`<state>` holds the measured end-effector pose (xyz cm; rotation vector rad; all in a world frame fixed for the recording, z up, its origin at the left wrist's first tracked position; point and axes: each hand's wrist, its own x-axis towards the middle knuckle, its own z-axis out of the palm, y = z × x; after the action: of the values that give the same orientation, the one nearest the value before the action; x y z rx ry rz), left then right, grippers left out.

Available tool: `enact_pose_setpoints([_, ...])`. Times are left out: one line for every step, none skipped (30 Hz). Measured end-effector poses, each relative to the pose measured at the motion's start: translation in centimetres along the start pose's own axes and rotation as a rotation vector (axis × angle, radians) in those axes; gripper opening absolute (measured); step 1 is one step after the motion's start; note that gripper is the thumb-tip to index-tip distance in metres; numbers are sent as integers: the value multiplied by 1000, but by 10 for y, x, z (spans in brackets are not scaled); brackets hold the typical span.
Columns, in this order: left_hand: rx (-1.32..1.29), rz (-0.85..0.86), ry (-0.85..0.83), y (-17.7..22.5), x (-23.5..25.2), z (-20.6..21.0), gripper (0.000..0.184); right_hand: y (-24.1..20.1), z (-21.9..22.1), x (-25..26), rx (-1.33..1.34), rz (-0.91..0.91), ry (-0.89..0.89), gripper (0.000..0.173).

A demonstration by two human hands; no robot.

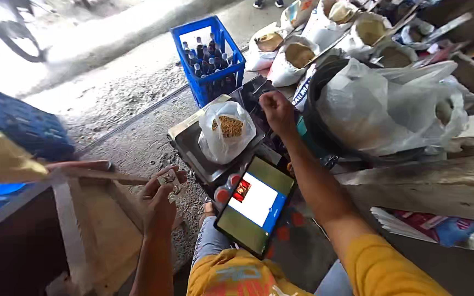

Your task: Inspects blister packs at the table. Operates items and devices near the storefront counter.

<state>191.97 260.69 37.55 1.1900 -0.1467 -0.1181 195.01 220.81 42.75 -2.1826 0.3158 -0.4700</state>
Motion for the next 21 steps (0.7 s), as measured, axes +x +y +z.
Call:
enact_pose_setpoints([-6, -46, 7, -6, 19, -8, 26, 33, 10, 32, -97, 125, 22, 39])
enact_pose_setpoints([3, -87, 29, -12, 36, -13, 23, 65, 19, 59, -203, 252, 7, 50])
enact_pose_setpoints([22, -130, 40, -16, 50, -16, 23, 98, 30, 77, -316, 355, -20, 65])
enact_pose_setpoints([41, -171, 25, -19, 61, -20, 26, 131, 41, 88, -430, 423, -54, 80])
enact_pose_setpoints([56, -205, -10, -22, 70, -26, 28, 158, 52, 93, -530, 480, -113, 95])
enact_pose_setpoints([83, -225, -53, -24, 78, -31, 28, 179, 61, 96, -614, 547, -176, 110])
enact_pose_setpoints([130, -236, -97, -27, 86, -36, 29, 193, 66, 97, -669, 616, -226, 122])
enact_pose_setpoints([195, -247, -133, -29, 93, -39, 32, 202, 70, 98, -707, 675, -259, 130])
enact_pose_setpoints([269, -269, -154, -31, 99, -39, 37, 207, 71, 98, -729, 712, -278, 133])
enact_pose_setpoints([331, -301, -168, -34, 105, -38, 43, 211, 73, 98, -739, 732, -290, 134])
enact_pose_setpoints([374, -337, -187, -39, 112, -36, 49, 213, 73, 97, -748, 731, -295, 134])
enact_pose_setpoints([407, -369, -206, -45, 119, -32, 55, 213, 73, 95, -772, 723, -300, 134])
enact_pose_setpoints([438, -384, -222, -53, 126, -26, 60, 213, 72, 95, -794, 716, -295, 133])
enact_pose_setpoints([478, -376, -237, -59, 132, -18, 63, 214, 72, 95, -817, 712, -285, 134])
enact_pose_setpoints([534, -341, -250, -61, 137, -9, 63, 214, 72, 95, -829, 715, -268, 134])
enact_pose_setpoints([610, -273, -260, -60, 141, 3, 57, 214, 72, 95, -821, 722, -235, 135])
enact_pose_setpoints([711, -171, -283, -55, 145, 17, 48, 210, 72, 94, -796, 726, -186, 135])
enact_pose_setpoints([818, -47, -321, -48, 149, 32, 39, 201, 72, 92, -750, 736, -125, 133])
enact_pose_setpoints([898, 52, -382, -41, 154, 50, 31, 188, 68, 91, -672, 751, -55, 132])
enact_pose_setpoints([957, 122, -477, -35, 161, 68, 27, 169, 63, 89, -571, 783, 7, 130])
enact_pose_setpoints([1024, 151, -613, -31, 170, 85, 27, 148, 56, 87, -433, 817, 59, 128])
